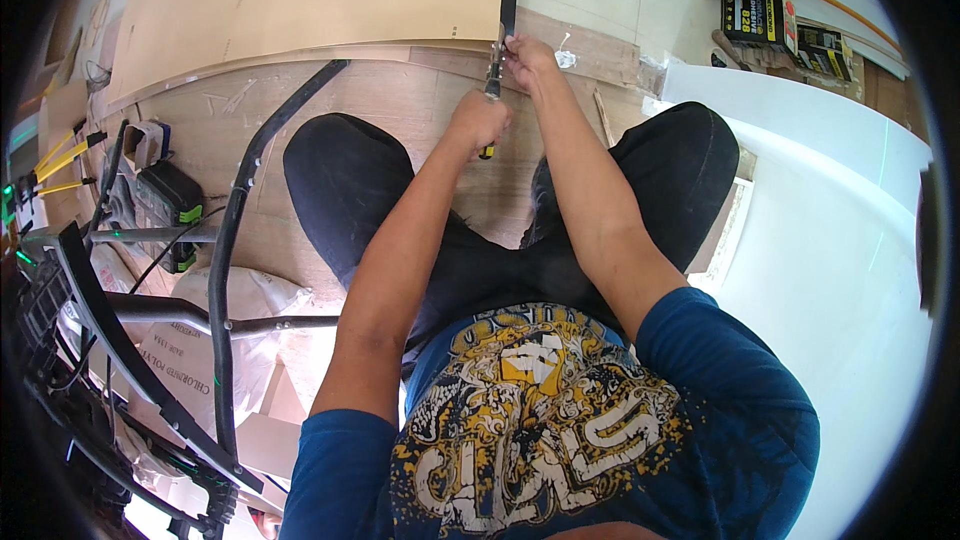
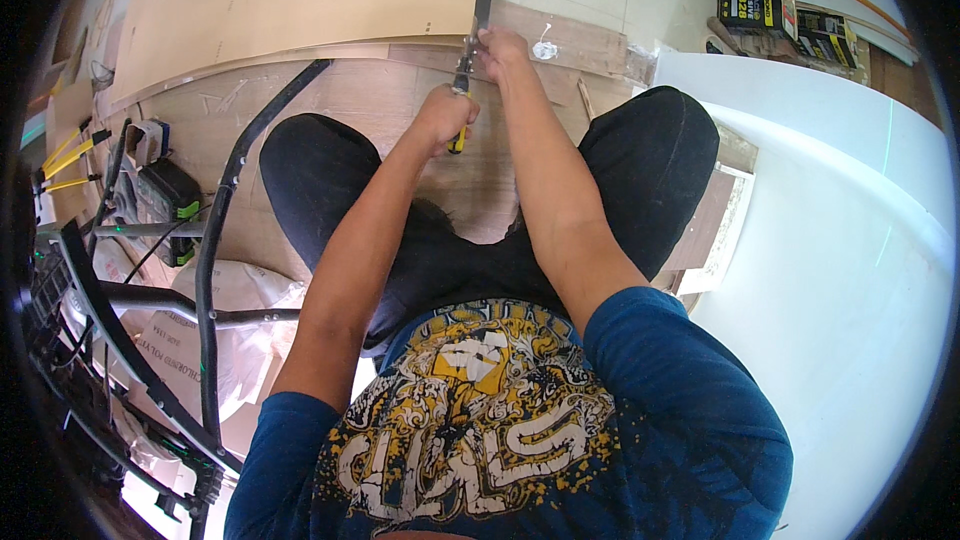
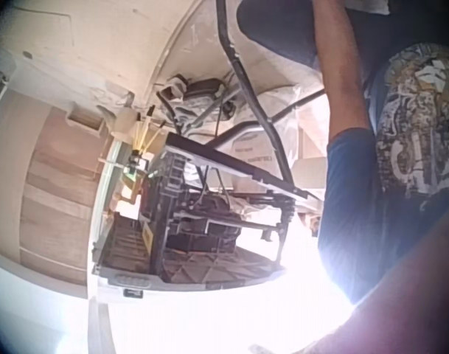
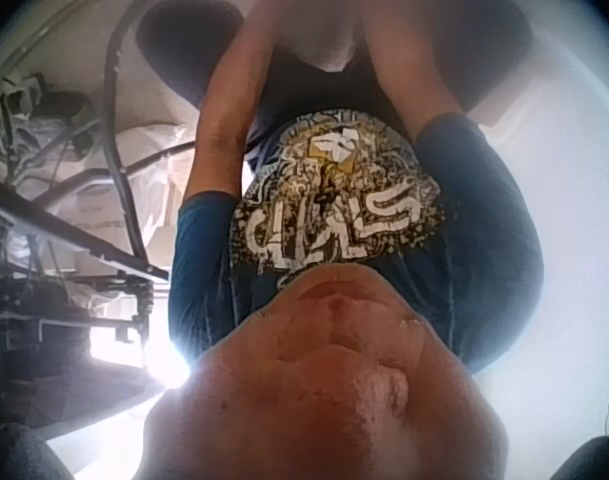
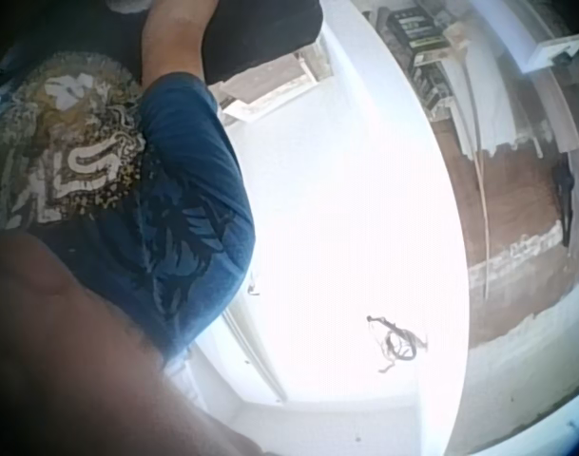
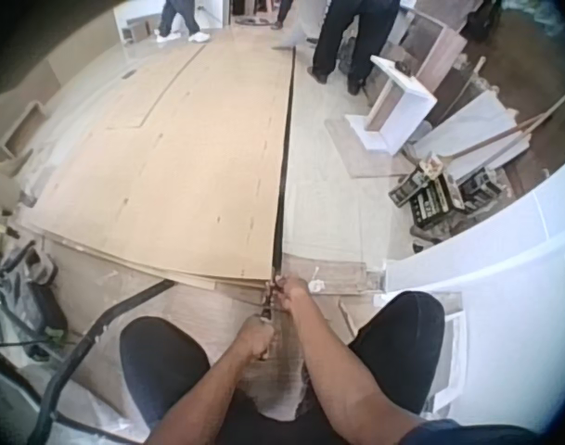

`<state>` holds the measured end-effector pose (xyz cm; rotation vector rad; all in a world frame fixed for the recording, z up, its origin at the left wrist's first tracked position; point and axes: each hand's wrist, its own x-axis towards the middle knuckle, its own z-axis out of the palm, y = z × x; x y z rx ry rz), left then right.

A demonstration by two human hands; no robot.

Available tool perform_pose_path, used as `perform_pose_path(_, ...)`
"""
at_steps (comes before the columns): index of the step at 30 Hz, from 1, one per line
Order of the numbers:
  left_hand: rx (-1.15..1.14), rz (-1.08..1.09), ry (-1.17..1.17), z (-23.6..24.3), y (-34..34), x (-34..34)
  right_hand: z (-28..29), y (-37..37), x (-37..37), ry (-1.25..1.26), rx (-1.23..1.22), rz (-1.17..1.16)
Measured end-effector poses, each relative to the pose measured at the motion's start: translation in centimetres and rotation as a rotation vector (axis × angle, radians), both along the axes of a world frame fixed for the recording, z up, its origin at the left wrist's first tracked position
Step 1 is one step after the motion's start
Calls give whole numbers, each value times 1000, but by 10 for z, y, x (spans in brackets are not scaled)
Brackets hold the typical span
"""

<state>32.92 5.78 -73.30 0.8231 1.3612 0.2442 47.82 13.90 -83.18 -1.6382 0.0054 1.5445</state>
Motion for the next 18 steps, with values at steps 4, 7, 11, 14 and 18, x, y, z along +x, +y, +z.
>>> perform_pose_path(4,0,-3,39,6,1,1,-3,-1,5,26,13,26)
perform_pose_path(7,50,13,12,2,1,0,-1,0,4,46,16,4)
perform_pose_path(11,65,-47,45,-11,2,-4,18,4,5,89,-72,51)
perform_pose_path(14,127,-18,56,-15,-1,-1,63,51,22,-330,-168,260)
perform_pose_path(18,57,-66,-46,-17,5,10,184,163,74,-1282,401,728)
